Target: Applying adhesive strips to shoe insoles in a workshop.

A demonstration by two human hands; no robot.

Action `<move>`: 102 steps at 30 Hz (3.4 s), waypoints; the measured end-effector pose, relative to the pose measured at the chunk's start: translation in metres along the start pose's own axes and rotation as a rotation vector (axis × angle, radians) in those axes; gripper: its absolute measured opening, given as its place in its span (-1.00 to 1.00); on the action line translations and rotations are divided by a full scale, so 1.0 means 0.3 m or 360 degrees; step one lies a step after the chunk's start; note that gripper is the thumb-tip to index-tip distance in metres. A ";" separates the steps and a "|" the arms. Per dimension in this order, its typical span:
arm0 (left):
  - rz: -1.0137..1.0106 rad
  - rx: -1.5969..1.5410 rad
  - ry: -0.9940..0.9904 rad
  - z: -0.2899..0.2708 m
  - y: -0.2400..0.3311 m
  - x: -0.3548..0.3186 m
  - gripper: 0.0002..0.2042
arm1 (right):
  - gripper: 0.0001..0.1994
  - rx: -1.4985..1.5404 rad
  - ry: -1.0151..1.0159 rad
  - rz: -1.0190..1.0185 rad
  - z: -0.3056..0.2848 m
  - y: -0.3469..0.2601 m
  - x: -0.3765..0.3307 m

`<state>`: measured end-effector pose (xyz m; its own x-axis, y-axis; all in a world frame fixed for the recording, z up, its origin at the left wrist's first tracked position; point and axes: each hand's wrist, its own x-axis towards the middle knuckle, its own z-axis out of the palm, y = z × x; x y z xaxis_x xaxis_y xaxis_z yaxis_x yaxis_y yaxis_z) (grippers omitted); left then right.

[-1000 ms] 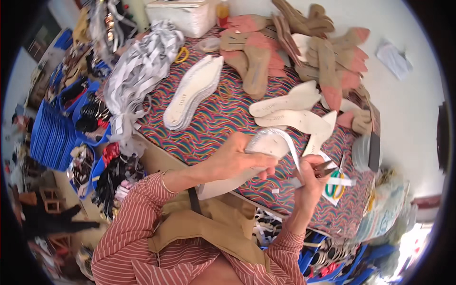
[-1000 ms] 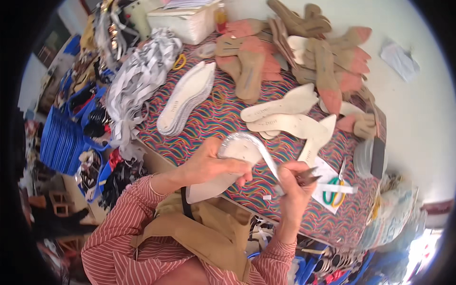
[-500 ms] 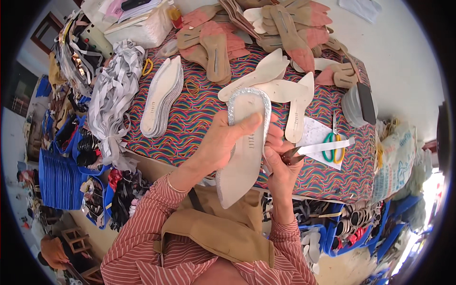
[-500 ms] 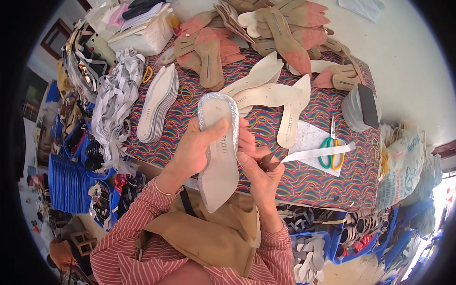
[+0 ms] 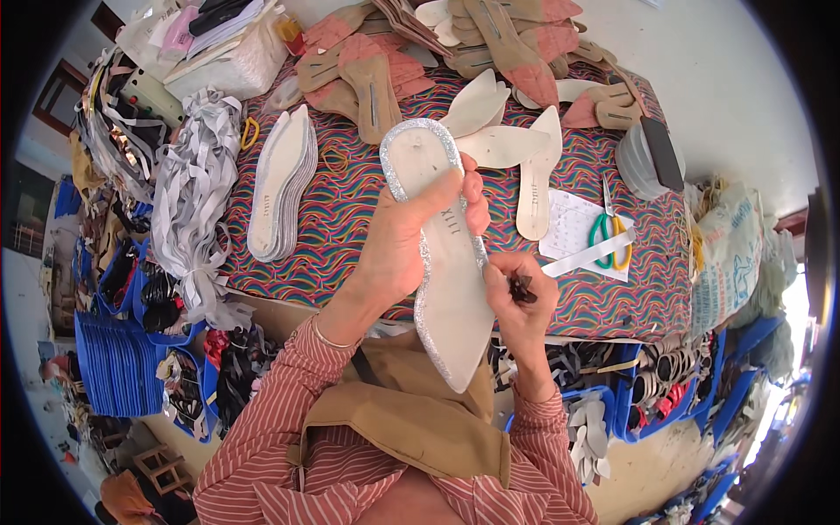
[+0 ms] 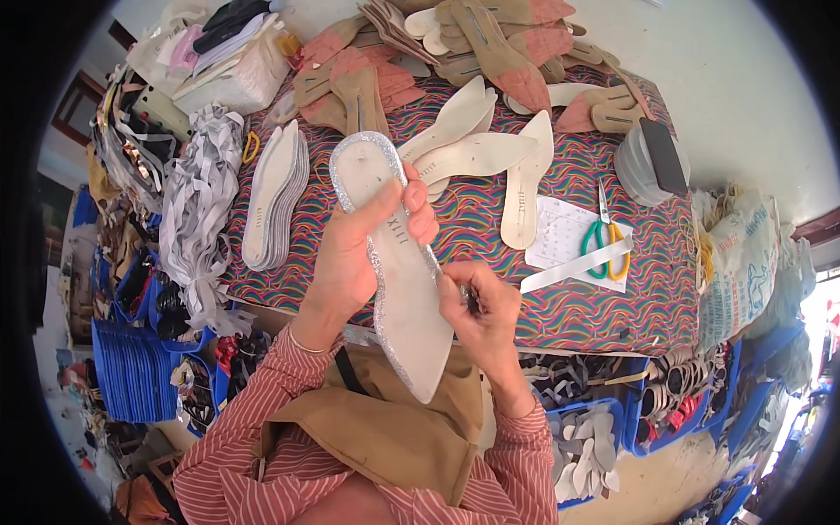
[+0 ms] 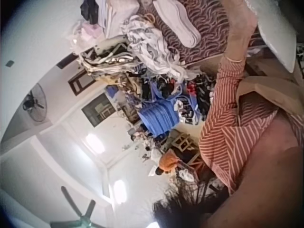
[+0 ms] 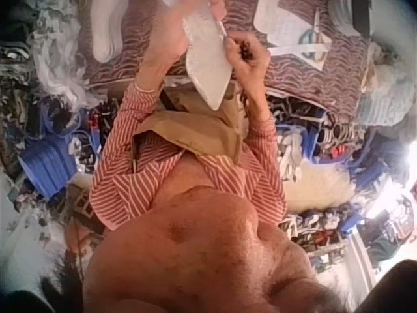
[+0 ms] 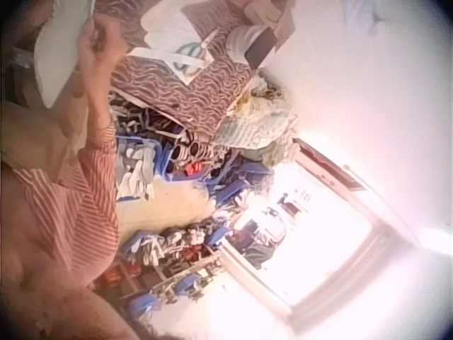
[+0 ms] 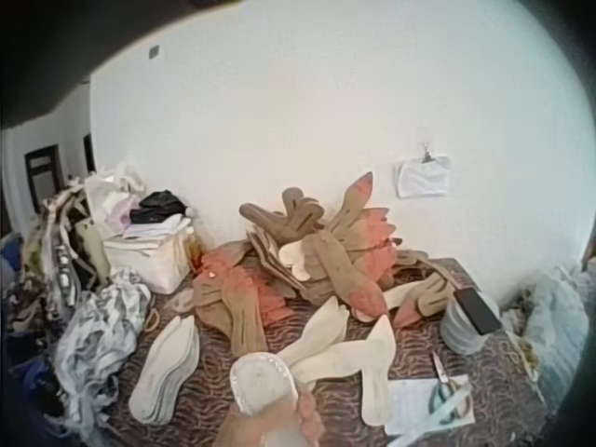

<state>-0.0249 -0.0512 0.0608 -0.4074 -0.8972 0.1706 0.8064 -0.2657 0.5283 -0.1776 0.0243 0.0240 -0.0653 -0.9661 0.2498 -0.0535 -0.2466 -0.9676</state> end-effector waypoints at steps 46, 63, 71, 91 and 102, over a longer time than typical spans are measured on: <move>-0.0166 0.0433 -0.0117 -0.103 -0.102 -0.048 -0.40 | -0.79 0.0501 -0.0211 0.0756 -0.148 0.002 0.067; -0.0249 -0.0017 0.0606 -0.097 -0.066 -0.056 -0.48 | -0.72 0.0546 0.0019 0.0742 -0.129 0.074 -0.023; -0.0269 0.0001 0.0627 -0.071 -0.056 -0.080 -0.46 | -0.77 0.1627 -0.0151 0.0808 0.042 0.117 -0.062; -0.0343 0.0465 0.0499 -0.061 -0.090 -0.151 -0.43 | -0.89 0.1013 -0.0018 0.0457 -0.029 0.120 0.105; -0.0115 0.0969 0.0543 -0.089 0.011 -0.094 -0.66 | -0.92 0.0359 -0.0071 0.0300 0.045 0.036 0.124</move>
<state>0.0006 -0.0361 0.0357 -0.2134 -0.9718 -0.1002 0.3581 -0.1733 0.9175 -0.1671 -0.0154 0.0225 -0.0092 -0.9976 0.0681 0.1784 -0.0687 -0.9816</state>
